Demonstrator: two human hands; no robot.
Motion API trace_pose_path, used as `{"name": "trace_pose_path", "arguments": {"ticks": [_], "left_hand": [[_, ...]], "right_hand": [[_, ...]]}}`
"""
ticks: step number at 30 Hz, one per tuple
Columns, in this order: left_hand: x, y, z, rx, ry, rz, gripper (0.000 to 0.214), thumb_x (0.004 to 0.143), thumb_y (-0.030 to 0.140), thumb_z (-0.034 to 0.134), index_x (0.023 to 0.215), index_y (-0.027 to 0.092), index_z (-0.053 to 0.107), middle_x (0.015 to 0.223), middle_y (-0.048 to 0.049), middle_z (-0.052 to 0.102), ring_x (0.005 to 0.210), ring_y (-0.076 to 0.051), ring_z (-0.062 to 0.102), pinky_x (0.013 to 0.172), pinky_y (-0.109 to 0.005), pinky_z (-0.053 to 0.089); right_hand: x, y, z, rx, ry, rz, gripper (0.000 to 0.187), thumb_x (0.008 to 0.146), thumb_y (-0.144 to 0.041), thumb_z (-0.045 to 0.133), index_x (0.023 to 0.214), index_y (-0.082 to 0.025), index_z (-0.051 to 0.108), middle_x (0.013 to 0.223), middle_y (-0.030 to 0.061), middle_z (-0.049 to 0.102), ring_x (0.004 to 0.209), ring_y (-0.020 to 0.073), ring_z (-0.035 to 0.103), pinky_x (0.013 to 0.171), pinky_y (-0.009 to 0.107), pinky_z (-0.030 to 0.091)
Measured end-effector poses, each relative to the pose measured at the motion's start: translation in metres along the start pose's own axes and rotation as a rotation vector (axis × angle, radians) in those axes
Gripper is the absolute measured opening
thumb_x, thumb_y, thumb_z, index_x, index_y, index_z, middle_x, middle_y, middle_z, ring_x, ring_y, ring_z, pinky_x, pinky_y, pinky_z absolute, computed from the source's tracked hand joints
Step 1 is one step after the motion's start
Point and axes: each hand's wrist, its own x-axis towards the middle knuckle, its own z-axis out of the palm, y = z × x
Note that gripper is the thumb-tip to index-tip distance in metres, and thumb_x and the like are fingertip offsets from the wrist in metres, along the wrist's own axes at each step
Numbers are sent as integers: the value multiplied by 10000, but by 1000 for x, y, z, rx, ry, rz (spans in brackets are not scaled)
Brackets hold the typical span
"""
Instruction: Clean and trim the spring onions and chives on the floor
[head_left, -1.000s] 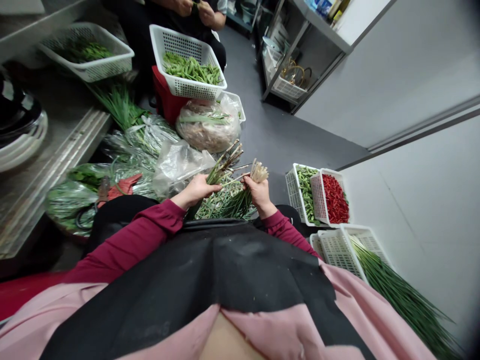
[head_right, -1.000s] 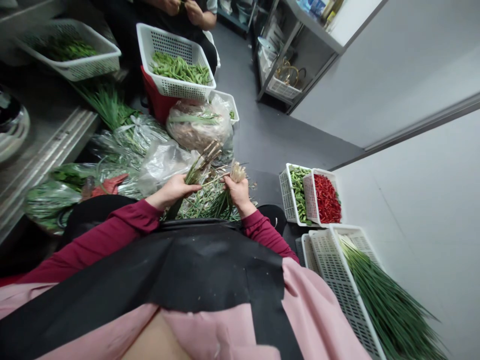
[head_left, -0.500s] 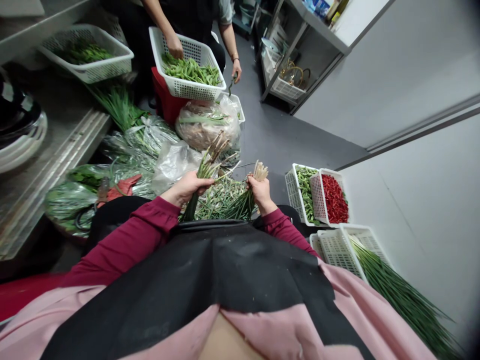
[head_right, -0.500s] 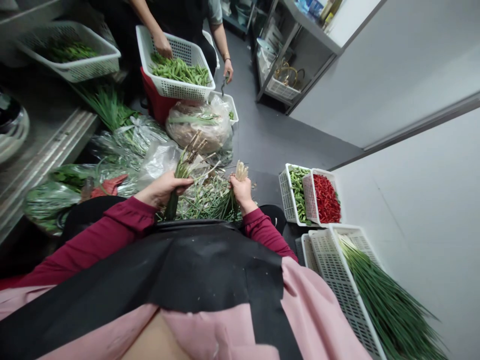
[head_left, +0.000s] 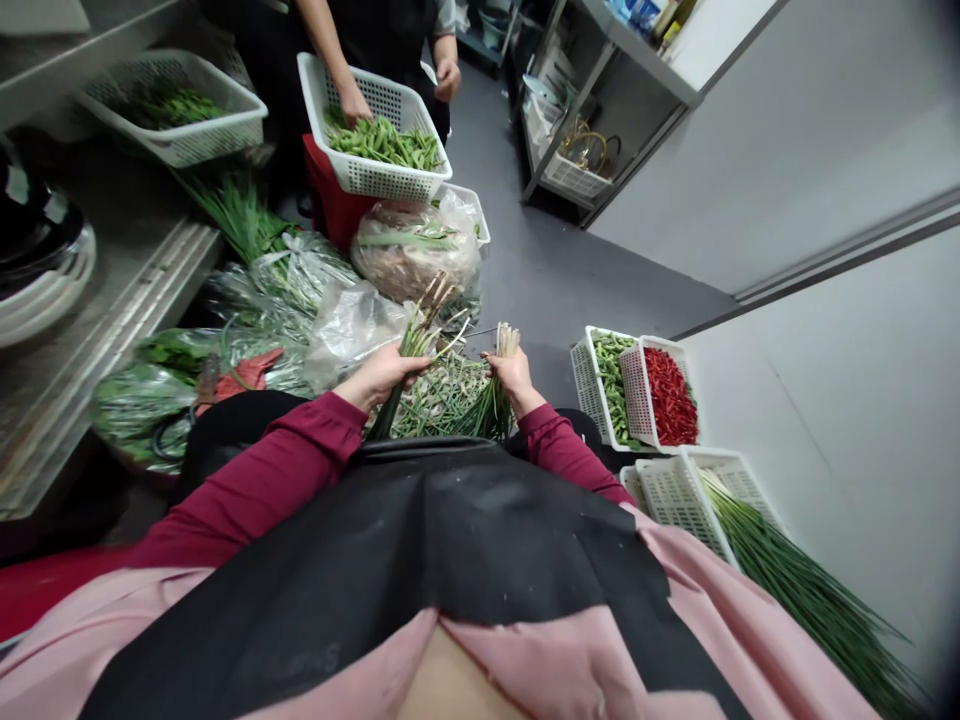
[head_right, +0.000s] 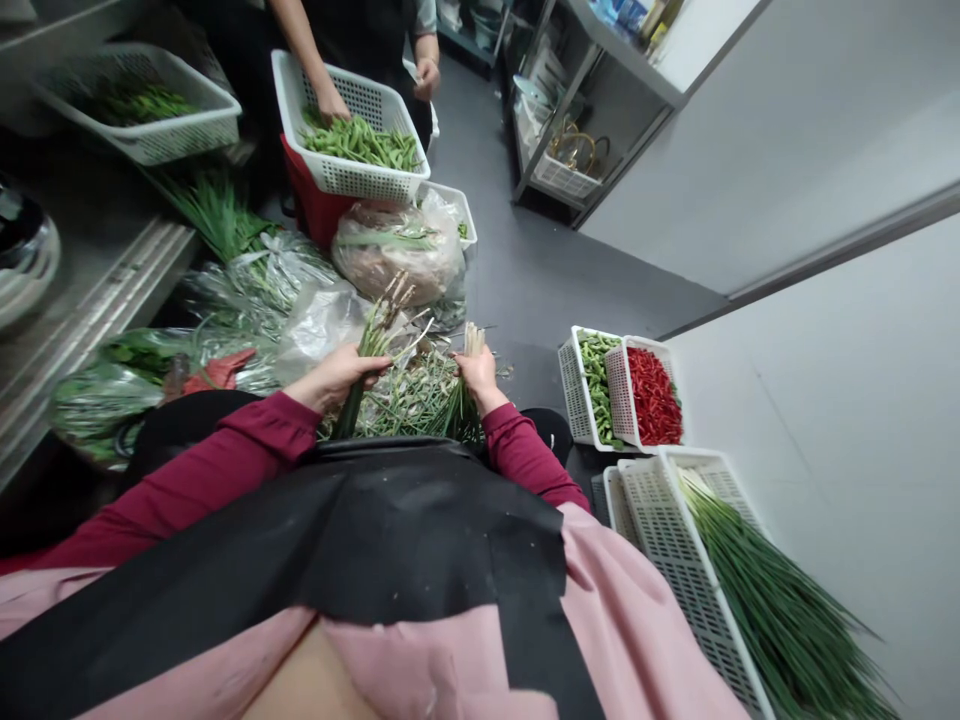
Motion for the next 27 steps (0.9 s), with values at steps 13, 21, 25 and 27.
{"name": "trace_pose_path", "arguments": {"ticks": [13, 21, 25, 27], "left_hand": [[12, -9, 19, -83, -101, -96, 179, 719, 207, 725, 764, 124, 574, 604, -18, 612, 383, -57, 464, 366, -180, 332], [2, -5, 30, -90, -188, -155, 227, 657, 212, 788, 763, 109, 616, 601, -18, 610, 457, -95, 537, 433, -216, 412], [-2, -3, 28, -138, -221, -152, 308, 645, 234, 799, 879, 77, 676, 766, -80, 669, 649, -146, 621, 565, -267, 505], [-4, -3, 26, -125, -227, -125, 304, 647, 243, 801, 865, 66, 683, 772, -86, 665, 660, -140, 610, 584, -271, 509]], "right_hand": [[-10, -12, 2, 15, -39, 79, 133, 602, -200, 702, 724, -157, 666, 769, 38, 668, 478, 85, 506, 442, 228, 448], [-38, -27, 15, 202, -247, 43, 305, 593, -334, 782, 805, -160, 648, 753, 19, 657, 602, 132, 587, 634, 313, 534], [-42, -31, 13, 284, -272, 24, 285, 593, -270, 752, 826, -146, 643, 754, 46, 682, 669, 179, 645, 662, 318, 538], [-45, -31, 13, 293, -295, 35, 315, 586, -269, 759, 854, -150, 645, 733, 34, 682, 609, 163, 626, 614, 303, 529]]}}
